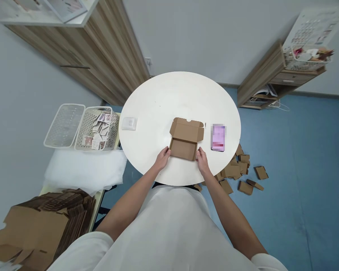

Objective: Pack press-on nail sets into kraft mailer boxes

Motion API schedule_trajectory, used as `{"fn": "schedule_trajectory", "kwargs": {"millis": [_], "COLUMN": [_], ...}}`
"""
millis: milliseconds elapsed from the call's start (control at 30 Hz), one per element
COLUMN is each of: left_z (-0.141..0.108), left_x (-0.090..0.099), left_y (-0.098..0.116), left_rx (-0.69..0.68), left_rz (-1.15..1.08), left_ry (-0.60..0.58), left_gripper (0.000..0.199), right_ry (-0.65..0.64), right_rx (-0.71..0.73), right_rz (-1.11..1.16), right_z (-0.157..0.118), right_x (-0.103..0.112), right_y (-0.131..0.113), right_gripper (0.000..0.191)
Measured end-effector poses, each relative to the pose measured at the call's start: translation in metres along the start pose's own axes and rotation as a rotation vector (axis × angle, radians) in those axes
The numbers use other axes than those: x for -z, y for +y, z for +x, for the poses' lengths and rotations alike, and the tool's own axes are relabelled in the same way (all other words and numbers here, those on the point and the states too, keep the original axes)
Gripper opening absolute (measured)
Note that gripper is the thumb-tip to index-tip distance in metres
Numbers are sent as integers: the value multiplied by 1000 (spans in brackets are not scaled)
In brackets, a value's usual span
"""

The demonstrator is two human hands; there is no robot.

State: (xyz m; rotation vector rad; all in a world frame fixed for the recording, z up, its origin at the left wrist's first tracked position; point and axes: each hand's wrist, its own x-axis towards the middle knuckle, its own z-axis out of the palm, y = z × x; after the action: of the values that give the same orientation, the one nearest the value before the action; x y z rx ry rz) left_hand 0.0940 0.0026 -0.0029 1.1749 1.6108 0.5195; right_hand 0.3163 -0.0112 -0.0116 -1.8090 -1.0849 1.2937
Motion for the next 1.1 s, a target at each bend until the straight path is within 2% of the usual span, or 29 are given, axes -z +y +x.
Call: {"fn": "schedule_trajectory", "kwargs": {"millis": [133, 200, 267, 333, 433, 567, 700, 800, 900, 1000, 1100], "left_z": [-7, -6, -1, 9, 29, 63, 99, 120, 131, 131, 125], "left_x": [14, 30, 51, 79, 125, 182, 220, 233, 236, 233, 227], "left_y": [-3, -5, -9, -16, -29, -44, -54, -60, -61, -61, -60], "left_rx": [-2, -3, -10, -10, 22, 60, 32, 16, 3, -15, -7], "left_rz": [-18, -8, 15, 32, 45, 75, 30, 9, 22, 58, 29], "left_ry": [35, 91, 177, 294, 465, 580, 545, 502, 453, 396, 352], "left_gripper": [55, 53, 50, 47, 46, 52, 51, 47, 44, 43, 44], "right_ry": [231, 219, 92, -90, -278, -342, -320, -283, -292, -282, -211], "right_rx": [257, 374, 434, 419, 265, 68, 62, 70, 72, 71, 42], "right_rz": [-130, -162, -184, -207, -215, -165, -82, -31, 8, 20, 1], "right_z": [-6, -9, -10, -7, 6, 39, 75, 93, 101, 101, 97], "right_x": [-11, -25, -47, -75, -125, -191, -249, -283, -305, -315, -311], "right_y": [-25, -47, -69, -87, -105, -116, -126, -132, -135, -135, -134], "right_gripper": [58, 52, 45, 40, 40, 47, 49, 51, 51, 47, 40]}}
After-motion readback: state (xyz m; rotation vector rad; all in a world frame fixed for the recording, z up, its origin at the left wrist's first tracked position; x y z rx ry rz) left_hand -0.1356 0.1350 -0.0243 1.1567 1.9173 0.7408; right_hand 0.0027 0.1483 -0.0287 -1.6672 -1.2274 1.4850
